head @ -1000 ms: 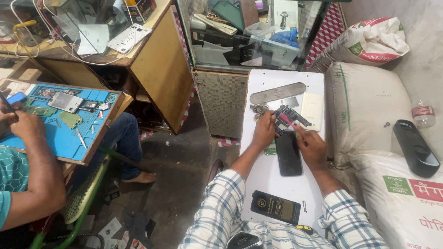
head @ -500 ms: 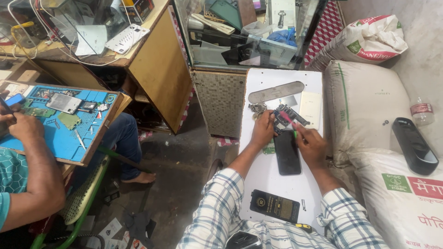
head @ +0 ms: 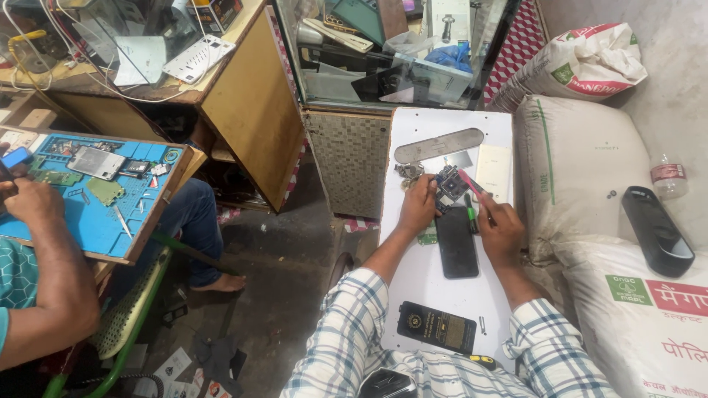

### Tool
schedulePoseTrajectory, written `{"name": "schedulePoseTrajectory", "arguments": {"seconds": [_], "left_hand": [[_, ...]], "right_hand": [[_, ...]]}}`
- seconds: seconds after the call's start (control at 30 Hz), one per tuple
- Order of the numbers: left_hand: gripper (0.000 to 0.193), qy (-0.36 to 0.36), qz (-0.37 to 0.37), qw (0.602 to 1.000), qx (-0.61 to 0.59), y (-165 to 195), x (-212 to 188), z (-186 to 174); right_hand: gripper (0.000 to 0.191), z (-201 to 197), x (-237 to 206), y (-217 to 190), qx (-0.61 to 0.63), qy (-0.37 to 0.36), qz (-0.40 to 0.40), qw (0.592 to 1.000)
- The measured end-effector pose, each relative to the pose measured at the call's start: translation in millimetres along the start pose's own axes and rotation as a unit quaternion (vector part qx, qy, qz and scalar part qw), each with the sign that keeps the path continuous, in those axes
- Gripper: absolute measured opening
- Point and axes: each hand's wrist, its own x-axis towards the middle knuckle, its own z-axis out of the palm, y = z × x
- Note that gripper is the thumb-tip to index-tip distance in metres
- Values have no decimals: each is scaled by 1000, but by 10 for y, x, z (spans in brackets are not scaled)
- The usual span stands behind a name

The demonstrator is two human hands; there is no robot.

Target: The person uses a pink pry tool and screwdriver to open a smartphone on the workbench, lifting the back cover and separating internal components. They then lift the phone, remove the battery from the chassis, and handle the battery and frame while other phone parts and boards lie on the bench.

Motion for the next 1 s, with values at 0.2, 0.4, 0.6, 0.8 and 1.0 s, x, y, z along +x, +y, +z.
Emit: {"name": "schedulePoseTrajectory", "arguments": {"seconds": [0.2, 0.4, 0.6, 0.8, 1.0], "left_hand": [[35, -3, -11, 1000, 0, 4, 9, -1], [37, -5, -12, 1000, 11, -22, 6, -6], [37, -1, -8, 1000, 6, -4, 2, -5], [38, -5, -13, 1000, 13, 9, -12, -9], [38, 1, -7, 1000, 10, 2, -1, -27]], "right_hand": [[37, -20, 8, -52, -26, -9, -60, 998], [34, 18, 1, 2, -49, -15, -54, 997], [35, 14, -18, 25, -27, -10, -29, 999], [35, 16, -23, 10, -56, 5, -47, 997], [33, 45, -5, 33, -81, -7, -82, 993]]}}
